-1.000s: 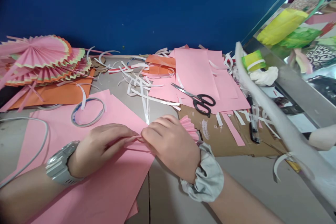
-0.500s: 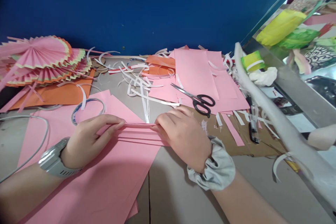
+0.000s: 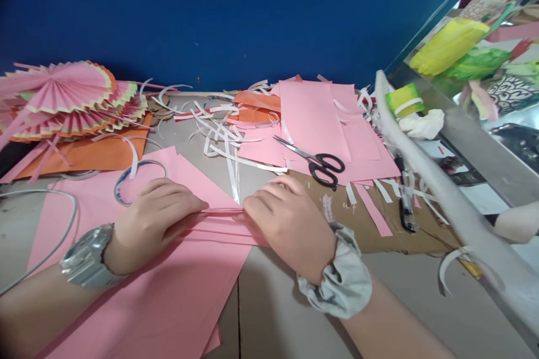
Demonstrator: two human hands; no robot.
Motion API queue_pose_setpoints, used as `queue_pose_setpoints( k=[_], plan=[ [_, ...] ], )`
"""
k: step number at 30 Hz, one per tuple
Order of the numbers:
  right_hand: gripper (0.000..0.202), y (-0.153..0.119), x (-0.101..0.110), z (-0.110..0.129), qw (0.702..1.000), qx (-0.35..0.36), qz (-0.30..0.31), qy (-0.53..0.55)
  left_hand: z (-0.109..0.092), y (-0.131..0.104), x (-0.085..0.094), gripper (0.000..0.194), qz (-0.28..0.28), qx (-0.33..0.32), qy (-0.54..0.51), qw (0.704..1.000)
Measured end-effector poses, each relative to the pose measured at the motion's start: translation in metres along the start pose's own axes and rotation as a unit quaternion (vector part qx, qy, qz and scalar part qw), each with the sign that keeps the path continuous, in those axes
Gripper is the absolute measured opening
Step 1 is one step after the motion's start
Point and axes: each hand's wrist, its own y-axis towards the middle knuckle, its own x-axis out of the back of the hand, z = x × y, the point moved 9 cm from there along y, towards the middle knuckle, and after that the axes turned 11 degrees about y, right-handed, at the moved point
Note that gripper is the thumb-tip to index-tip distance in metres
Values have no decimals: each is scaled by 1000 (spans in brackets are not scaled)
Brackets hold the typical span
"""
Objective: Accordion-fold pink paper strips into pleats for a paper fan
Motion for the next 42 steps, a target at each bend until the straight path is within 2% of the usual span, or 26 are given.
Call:
queue_pose_setpoints(
  k=[5, 8, 11, 16, 21, 24, 27, 31, 37, 39, 42],
  plan=[
    [17, 0, 18, -15, 999, -35, -36, -7, 15, 2, 4, 15, -14, 31, -13, 999],
    [16, 0, 22, -19, 998, -44, -38, -22, 18, 3, 0, 16, 1, 44, -31, 999],
    [14, 0, 22, -25, 997, -65, -35, 14, 22, 4, -1, 16, 12, 62, -61, 996],
    [11, -5, 23, -48, 982, -159, -44, 91, 42, 0, 0, 18, 6, 170, -121, 978],
    [14, -12, 13, -64, 938, -281, -1, 205, 59, -4, -6, 15, 2, 249, -242, 938],
    [15, -14, 7, -63, 898, -310, -5, 312, 67, -6, -9, 17, -11, 276, -335, 901],
    [18, -14, 1, -62, 874, -313, -22, 372, 70, -8, -9, 20, -24, 284, -381, 880],
    [20, -18, 0, -70, 860, -331, -52, 386, 68, -10, -13, 20, -15, 294, -397, 869],
    [20, -24, 4, -80, 824, -359, -81, 431, 63, -7, -14, 13, -2, 282, -373, 884],
    [19, -24, 4, -80, 812, -364, -79, 449, 60, -6, -13, 14, 12, 269, -376, 887],
    [20, -22, -4, -73, 781, -365, -34, 505, 54, -4, -14, 14, 32, 246, -398, 883]
  ],
)
